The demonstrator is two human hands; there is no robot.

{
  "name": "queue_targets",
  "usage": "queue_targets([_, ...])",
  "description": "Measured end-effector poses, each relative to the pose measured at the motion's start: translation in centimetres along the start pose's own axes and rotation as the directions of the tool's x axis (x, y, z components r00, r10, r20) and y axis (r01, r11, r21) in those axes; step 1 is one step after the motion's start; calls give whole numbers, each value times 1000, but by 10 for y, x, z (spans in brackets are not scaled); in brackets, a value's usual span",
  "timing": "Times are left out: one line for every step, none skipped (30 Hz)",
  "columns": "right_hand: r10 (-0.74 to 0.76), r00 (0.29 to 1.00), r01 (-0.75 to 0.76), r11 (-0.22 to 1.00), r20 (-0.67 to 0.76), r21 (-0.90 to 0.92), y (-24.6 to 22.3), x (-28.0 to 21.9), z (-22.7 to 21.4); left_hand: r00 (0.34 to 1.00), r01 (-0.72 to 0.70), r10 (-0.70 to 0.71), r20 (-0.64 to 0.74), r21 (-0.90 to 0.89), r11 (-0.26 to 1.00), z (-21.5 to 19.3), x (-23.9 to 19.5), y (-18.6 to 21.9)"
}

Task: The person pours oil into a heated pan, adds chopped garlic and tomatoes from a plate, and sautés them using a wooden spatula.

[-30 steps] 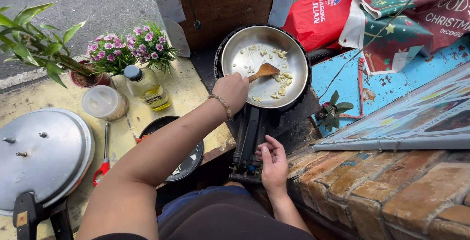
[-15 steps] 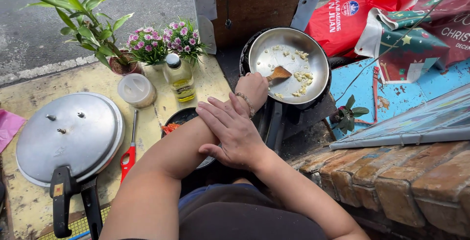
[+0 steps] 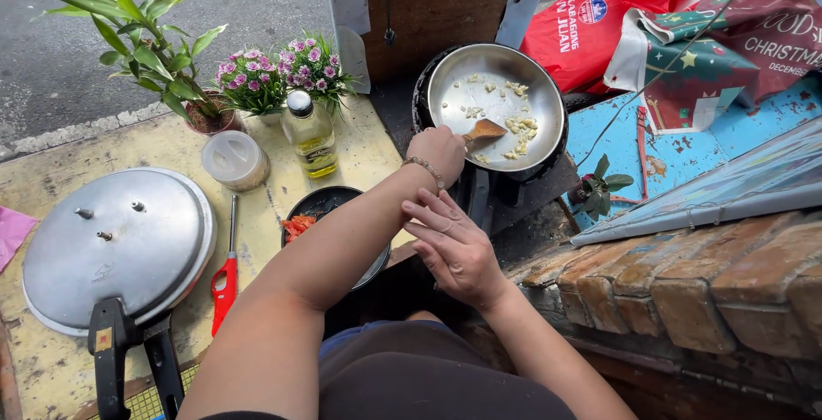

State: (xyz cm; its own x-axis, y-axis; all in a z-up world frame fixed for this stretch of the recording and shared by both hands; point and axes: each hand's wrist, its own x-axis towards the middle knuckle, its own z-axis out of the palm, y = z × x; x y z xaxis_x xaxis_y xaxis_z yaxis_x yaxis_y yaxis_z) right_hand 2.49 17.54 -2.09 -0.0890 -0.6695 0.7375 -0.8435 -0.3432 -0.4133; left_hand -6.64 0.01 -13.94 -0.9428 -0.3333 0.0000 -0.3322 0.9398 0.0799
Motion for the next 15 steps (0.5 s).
queue_targets([2,1000,-2,1000,-1,-2,2,0,-1,1000,-4,4,1,0,1000,-5,-2,-2])
queue_targets([72,991,-64,996,-115,65,5,1,-2,1000,-9,9,-9,-5,1000,-10,-4,-4])
queue_targets([145,964,-116,984,-222,138,8,1,-4,1000,-13,13,-20,-12,1000,-15,-6,-6])
queue_targets([147,964,-118,984,-222,135,8,10,-2,1000,-17,16,-20,-13,1000,-10,-1,-3])
queue_targets([164,959,-129,979,-229,160,8,19,0,1000,-13,14,10,-35,999,-5,3,-1])
queue_targets([182,955,-140,973,-235,184,9,28,2,999,-9,12,40,-57,998,1,8,2])
queue_targets([185,953,-143,973,-240,181,10,39,9,999,-16,18,42,-55,998,0,8,4])
queue_targets([186,976,-164,971,-114,173,12,50,15,998,-23,23,63,-2,1000,0,9,6])
queue_targets([188,982,-188,969,16,162,13,59,21,996,-33,28,86,49,998,1,8,10])
queue_targets([195,981,-195,968,13,157,3,72,24,995,-41,37,89,47,998,4,7,16])
queue_targets([229,927,-275,954,295,122,-6,88,27,998,-49,46,34,113,992,6,8,21])
queue_targets([250,795,-341,938,552,66,-14,104,29,998,-53,58,-22,178,982,6,9,26])
queue_targets([256,797,-342,938,546,60,-20,105,29,997,-62,68,-24,180,982,7,6,27])
queue_targets([237,740,-298,954,629,-9,-25,106,28,996,-64,73,-46,174,983,8,3,27])
queue_targets([224,672,-248,966,706,-70,-31,107,29,995,-65,76,-64,169,984,11,-2,27])
